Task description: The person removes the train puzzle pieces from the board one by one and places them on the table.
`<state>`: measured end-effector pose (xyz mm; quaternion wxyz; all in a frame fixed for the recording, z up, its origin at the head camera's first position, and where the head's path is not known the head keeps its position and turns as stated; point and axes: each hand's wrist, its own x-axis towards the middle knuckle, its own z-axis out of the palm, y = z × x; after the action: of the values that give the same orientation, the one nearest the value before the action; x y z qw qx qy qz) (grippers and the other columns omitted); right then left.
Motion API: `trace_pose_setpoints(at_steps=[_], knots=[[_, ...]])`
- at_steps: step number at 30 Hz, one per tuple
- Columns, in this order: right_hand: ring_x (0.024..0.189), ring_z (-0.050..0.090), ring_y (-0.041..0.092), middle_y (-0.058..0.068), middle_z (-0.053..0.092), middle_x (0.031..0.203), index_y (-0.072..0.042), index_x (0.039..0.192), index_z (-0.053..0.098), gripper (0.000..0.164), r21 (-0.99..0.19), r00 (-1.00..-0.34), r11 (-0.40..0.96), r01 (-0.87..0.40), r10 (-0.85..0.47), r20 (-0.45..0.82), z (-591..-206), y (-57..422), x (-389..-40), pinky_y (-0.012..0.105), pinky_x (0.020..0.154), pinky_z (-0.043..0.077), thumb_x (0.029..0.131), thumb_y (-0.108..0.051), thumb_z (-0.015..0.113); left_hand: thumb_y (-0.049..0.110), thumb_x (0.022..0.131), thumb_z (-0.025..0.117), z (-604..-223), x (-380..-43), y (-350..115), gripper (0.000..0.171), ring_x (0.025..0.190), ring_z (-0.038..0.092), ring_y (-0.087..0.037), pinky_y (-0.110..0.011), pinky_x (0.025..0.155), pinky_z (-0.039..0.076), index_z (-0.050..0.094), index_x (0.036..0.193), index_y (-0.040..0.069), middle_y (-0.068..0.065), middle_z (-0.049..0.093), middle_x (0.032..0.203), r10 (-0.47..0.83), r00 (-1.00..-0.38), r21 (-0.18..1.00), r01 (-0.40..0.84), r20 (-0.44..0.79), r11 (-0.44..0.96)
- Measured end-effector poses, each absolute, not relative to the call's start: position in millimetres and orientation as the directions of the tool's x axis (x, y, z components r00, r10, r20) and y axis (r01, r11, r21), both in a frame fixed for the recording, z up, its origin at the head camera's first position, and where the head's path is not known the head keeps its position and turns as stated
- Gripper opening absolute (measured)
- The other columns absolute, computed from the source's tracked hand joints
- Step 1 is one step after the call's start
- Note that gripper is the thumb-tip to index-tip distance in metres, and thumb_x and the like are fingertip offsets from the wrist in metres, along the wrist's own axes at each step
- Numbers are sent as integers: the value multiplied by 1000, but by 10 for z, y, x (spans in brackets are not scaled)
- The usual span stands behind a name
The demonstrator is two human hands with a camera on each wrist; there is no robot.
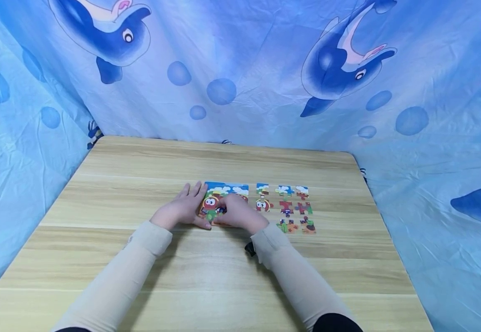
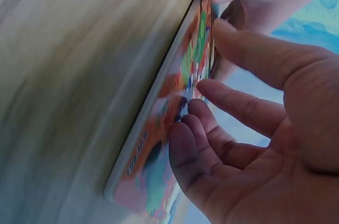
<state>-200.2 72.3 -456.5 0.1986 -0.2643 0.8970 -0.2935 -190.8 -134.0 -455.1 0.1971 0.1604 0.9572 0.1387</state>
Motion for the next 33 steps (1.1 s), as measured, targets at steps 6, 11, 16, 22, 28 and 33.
trace_pose_setpoints(at_steps=[6,11,16,22,28,33], knots=[[98,63,13,-1,72,107,-8,115,76,25,-636,-808,707,-309,-548,-217,-4578,629,-1973,36,92,51,92,-19,78,67,72,82,-4577,-1900,-1370,134,149,-5,-49,-56,120,8,5,164,6,-21,1,168,374,-868,334,264,-326,905],[98,63,13,-2,70,104,-9,111,75,19,-631,-834,727,-269,-504,-226,-4588,591,-1969,37,91,51,95,-19,75,67,72,82,-4595,-1905,-1367,134,149,-6,-48,-56,120,8,5,164,7,-20,1,168,367,-869,334,256,-330,907],[89,62,14,-3,68,95,-10,100,73,9,-644,-851,724,-248,-481,-213,-4593,559,-1985,35,83,52,95,-17,74,68,72,81,-4599,-1904,-1367,134,149,-6,-49,-57,119,8,6,164,7,-20,0,168,364,-871,326,257,-331,910],[79,62,14,-5,66,86,-16,87,71,10,-669,-882,716,-197,-427,-197,-4592,550,-2001,31,70,52,95,-20,77,68,73,81,-4601,-1900,-1362,133,149,-5,-48,-56,120,7,6,164,6,-19,0,168,364,-871,319,260,-330,911],[80,64,16,-5,69,87,-16,86,75,9,-739,-896,654,-162,-411,-167,-4570,685,-2041,33,71,53,94,-20,78,69,72,81,-4622,-1901,-1354,135,149,-5,-49,-55,120,6,5,164,6,-21,1,167,374,-871,311,276,-320,909],[80,64,18,-3,71,89,-18,87,76,9,-756,-900,642,-129,-395,-182,-4499,922,-2074,36,71,53,95,-22,77,68,69,83,-4636,-1907,-1362,136,149,-4,-50,-56,119,6,8,164,6,-21,2,167,369,-878,328,266,-305,906]])
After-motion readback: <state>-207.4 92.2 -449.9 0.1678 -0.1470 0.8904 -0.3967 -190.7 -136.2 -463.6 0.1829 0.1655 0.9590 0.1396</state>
